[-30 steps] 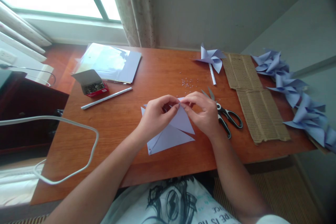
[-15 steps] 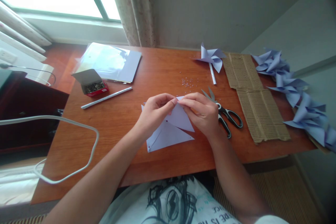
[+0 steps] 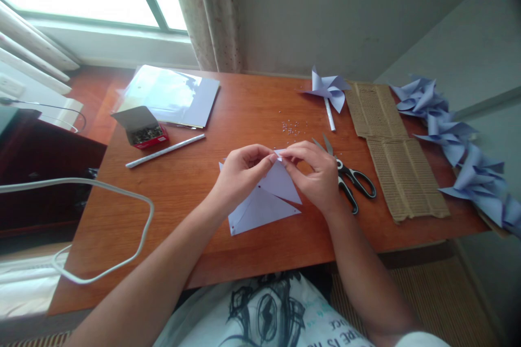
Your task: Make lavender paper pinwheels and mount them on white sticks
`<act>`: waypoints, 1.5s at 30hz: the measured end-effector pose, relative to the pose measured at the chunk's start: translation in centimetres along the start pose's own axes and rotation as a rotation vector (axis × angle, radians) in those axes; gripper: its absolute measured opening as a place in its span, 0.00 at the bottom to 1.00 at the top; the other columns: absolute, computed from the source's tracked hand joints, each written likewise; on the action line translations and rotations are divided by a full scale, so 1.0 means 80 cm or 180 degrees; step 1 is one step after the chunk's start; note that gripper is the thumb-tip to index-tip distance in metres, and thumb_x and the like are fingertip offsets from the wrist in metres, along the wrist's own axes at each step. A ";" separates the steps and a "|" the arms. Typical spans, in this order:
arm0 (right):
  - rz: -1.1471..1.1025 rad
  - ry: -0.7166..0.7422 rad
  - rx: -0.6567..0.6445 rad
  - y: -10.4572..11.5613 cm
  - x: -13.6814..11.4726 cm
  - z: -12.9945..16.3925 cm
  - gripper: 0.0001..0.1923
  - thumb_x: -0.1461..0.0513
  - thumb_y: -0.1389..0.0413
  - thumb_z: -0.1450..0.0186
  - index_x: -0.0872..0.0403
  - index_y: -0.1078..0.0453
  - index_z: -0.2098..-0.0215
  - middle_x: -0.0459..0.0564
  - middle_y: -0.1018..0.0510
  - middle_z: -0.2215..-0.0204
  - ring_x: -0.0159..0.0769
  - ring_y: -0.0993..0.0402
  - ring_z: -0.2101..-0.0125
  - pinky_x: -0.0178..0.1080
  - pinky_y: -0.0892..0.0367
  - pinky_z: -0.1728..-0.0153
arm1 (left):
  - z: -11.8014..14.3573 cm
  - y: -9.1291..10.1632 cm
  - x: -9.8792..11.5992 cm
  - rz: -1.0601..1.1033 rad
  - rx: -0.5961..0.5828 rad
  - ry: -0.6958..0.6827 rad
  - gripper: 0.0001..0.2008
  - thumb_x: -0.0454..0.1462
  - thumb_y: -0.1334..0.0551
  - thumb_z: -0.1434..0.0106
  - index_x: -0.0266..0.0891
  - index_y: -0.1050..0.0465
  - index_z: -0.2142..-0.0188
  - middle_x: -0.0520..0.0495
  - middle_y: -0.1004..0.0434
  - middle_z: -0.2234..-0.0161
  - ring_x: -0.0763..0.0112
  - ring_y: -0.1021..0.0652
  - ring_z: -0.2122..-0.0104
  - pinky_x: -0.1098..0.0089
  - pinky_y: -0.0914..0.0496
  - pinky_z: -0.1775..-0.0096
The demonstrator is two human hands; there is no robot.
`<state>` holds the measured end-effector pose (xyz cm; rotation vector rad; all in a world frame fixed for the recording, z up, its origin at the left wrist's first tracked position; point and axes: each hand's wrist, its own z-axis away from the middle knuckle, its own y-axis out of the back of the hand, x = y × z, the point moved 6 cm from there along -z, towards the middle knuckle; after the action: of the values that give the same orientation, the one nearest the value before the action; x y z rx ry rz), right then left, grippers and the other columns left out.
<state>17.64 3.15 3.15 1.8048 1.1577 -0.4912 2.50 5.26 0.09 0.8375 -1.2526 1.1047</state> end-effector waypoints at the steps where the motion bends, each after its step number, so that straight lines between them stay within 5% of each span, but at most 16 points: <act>1: -0.0049 -0.0031 0.0005 0.000 0.000 -0.001 0.07 0.66 0.40 0.32 0.48 0.23 0.60 0.47 0.18 0.65 0.35 0.23 0.67 0.40 0.25 0.66 | 0.000 0.000 0.000 -0.0011 -0.0003 -0.0019 0.13 0.45 0.31 0.39 0.35 0.21 0.67 0.50 0.25 0.74 0.74 0.30 0.73 0.73 0.37 0.71; 12: -0.0058 -0.0034 0.0013 0.000 -0.001 0.000 0.07 0.67 0.40 0.33 0.48 0.24 0.63 0.47 0.19 0.66 0.36 0.23 0.66 0.40 0.25 0.67 | -0.003 0.000 -0.009 -0.0639 -0.0124 -0.0377 0.09 0.41 0.35 0.37 0.37 0.22 0.64 0.46 0.21 0.69 0.67 0.23 0.67 0.70 0.30 0.65; 27: 0.0220 0.0232 -0.0009 -0.001 -0.005 0.003 0.09 0.66 0.41 0.32 0.46 0.21 0.58 0.49 0.19 0.62 0.38 0.22 0.61 0.43 0.24 0.60 | 0.000 0.002 0.001 -0.0115 -0.0045 -0.0065 0.12 0.44 0.35 0.37 0.36 0.21 0.67 0.51 0.27 0.75 0.73 0.31 0.74 0.72 0.37 0.72; 36: -0.0197 -0.0089 0.0017 0.000 -0.001 0.000 0.06 0.65 0.40 0.32 0.47 0.21 0.61 0.48 0.19 0.63 0.37 0.22 0.63 0.40 0.25 0.65 | 0.000 0.000 0.003 -0.0043 -0.0063 -0.0074 0.11 0.44 0.33 0.39 0.37 0.23 0.68 0.52 0.29 0.76 0.74 0.32 0.75 0.73 0.39 0.73; 45: -0.0970 -0.1051 -0.0131 -0.008 0.028 0.005 0.04 0.61 0.39 0.33 0.50 0.21 0.62 0.47 0.17 0.64 0.37 0.20 0.62 0.40 0.25 0.61 | 0.000 -0.001 0.002 -0.0272 -0.0039 -0.0218 0.11 0.42 0.35 0.36 0.35 0.23 0.67 0.51 0.27 0.74 0.74 0.30 0.73 0.73 0.37 0.71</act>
<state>18.22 4.04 1.06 1.4484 1.2007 -0.8996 2.54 5.29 0.28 0.9179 -1.2671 1.0064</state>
